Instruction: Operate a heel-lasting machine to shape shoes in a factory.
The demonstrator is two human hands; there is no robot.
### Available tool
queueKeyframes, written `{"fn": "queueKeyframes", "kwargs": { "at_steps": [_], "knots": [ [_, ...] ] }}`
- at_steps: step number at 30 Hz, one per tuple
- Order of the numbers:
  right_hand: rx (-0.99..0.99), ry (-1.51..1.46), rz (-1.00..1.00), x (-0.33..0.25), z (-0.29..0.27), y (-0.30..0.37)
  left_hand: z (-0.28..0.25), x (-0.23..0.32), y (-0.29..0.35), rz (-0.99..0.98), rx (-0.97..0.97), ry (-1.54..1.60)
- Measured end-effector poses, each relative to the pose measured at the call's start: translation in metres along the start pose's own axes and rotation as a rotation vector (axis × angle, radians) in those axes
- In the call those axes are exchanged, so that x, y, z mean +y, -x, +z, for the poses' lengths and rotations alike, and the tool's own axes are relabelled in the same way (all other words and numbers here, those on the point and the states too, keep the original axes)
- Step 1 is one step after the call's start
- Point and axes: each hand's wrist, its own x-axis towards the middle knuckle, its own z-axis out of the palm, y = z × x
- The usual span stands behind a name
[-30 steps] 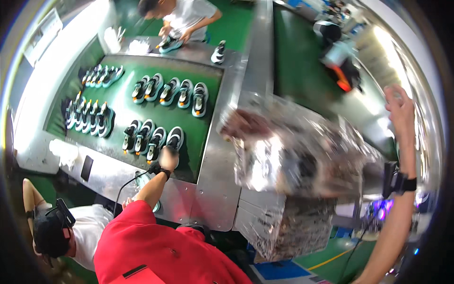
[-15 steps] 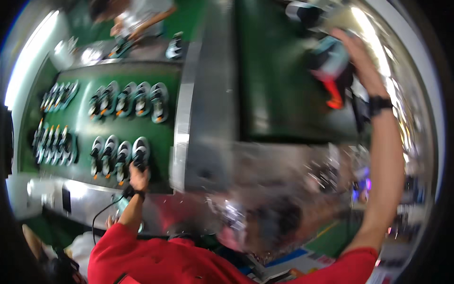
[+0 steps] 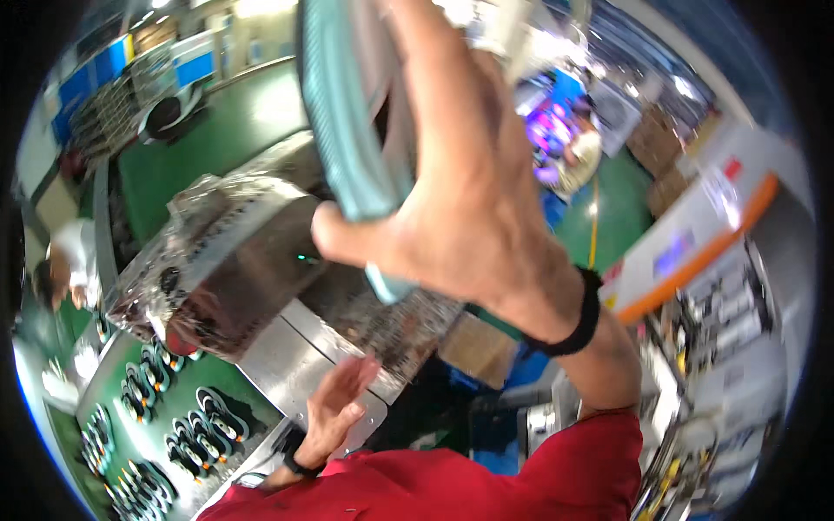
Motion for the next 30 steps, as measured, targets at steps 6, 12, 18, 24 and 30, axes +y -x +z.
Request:
{"fn": "queueKeyframes", "kwargs": {
  "at_steps": [6,12,18,24,30],
  "knots": [
    [-0.249,0.324,0.583,-0.047,-0.124,0.123,0.145,-0.03,-0.08,0.054,-0.204,-0.166],
    [0.458,-0.081,1.208,-0.081,-0.291,0.327,0.259,-0.132,-0.026,-0.486,-0.345,0.324],
    [1.009,-0.061,1.47,-0.194,-0.354,0.455,0.368,-0.22,0.085,-0.678,-0.685,0.027],
    [1.292,0.415,1.548,-0.304,-0.461,0.532,0.472,-0.314,0.162,-1.106,-1.069,0.011],
    [1.336,0.862,1.495,-0.384,-0.51,0.542,0.577,-0.507,0.181,-0.55,-1.235,-0.648]
  ]
}}
